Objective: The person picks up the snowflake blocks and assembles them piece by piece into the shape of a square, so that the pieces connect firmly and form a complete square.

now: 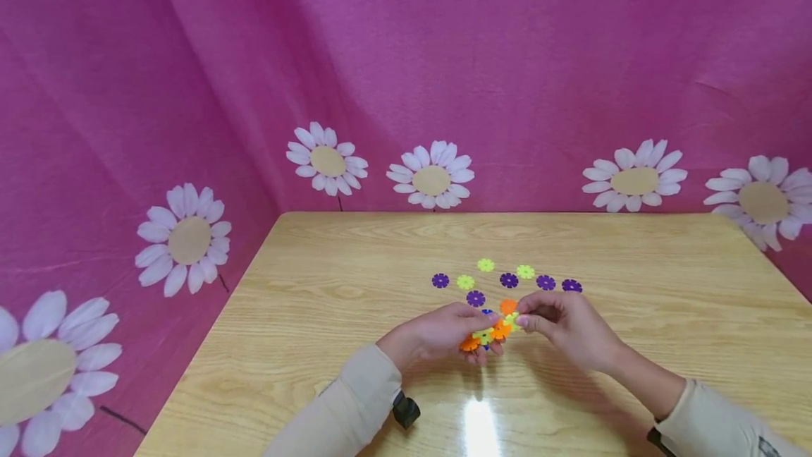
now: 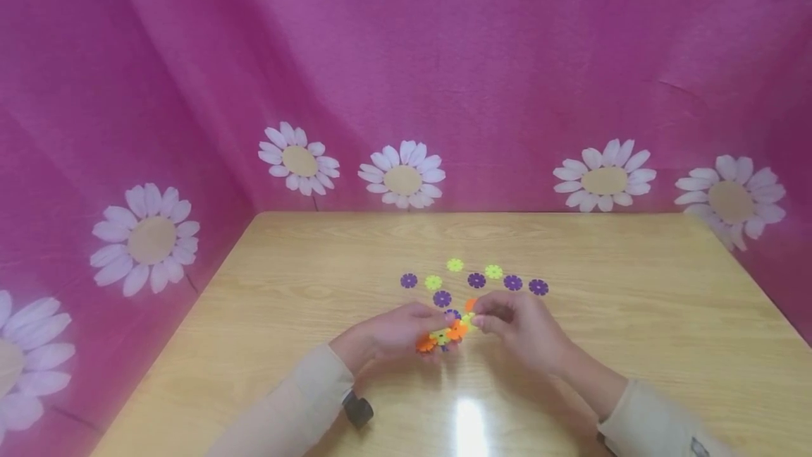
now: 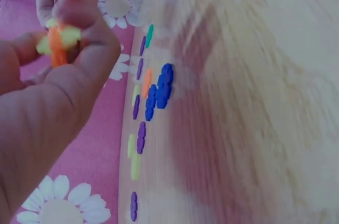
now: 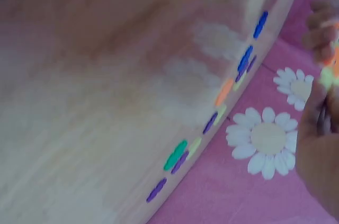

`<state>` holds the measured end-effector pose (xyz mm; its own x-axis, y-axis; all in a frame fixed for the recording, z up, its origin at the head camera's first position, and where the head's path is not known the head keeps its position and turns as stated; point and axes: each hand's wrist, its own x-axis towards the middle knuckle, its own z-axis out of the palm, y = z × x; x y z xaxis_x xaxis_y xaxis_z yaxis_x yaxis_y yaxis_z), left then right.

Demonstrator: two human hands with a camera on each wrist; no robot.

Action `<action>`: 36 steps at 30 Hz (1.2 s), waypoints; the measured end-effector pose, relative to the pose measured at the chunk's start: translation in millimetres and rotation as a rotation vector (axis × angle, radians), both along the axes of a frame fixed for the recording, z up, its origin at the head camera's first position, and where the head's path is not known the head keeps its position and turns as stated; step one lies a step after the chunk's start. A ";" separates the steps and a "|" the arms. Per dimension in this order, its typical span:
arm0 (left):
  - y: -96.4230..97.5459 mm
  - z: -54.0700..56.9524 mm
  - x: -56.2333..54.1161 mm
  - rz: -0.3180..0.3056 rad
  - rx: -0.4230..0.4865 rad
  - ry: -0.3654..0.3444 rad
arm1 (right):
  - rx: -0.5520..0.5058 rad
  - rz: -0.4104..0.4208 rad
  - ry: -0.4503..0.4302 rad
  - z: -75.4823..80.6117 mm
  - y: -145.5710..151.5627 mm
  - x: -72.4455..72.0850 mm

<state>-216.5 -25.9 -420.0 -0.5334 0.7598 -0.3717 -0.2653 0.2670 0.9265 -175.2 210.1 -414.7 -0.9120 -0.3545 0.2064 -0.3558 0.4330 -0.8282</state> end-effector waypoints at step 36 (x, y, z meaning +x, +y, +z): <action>16.6 -1.7 9.6 0.094 0.028 -0.089 | 0.562 -0.159 -0.090 -7.3 61.9 -43.6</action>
<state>-206.9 -9.3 -421.7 -0.5684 0.7188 -0.4003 -0.3699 0.2114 0.9047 -218.9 272.0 -422.0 -0.9681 -0.2444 -0.0545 -0.1891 0.8562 -0.4807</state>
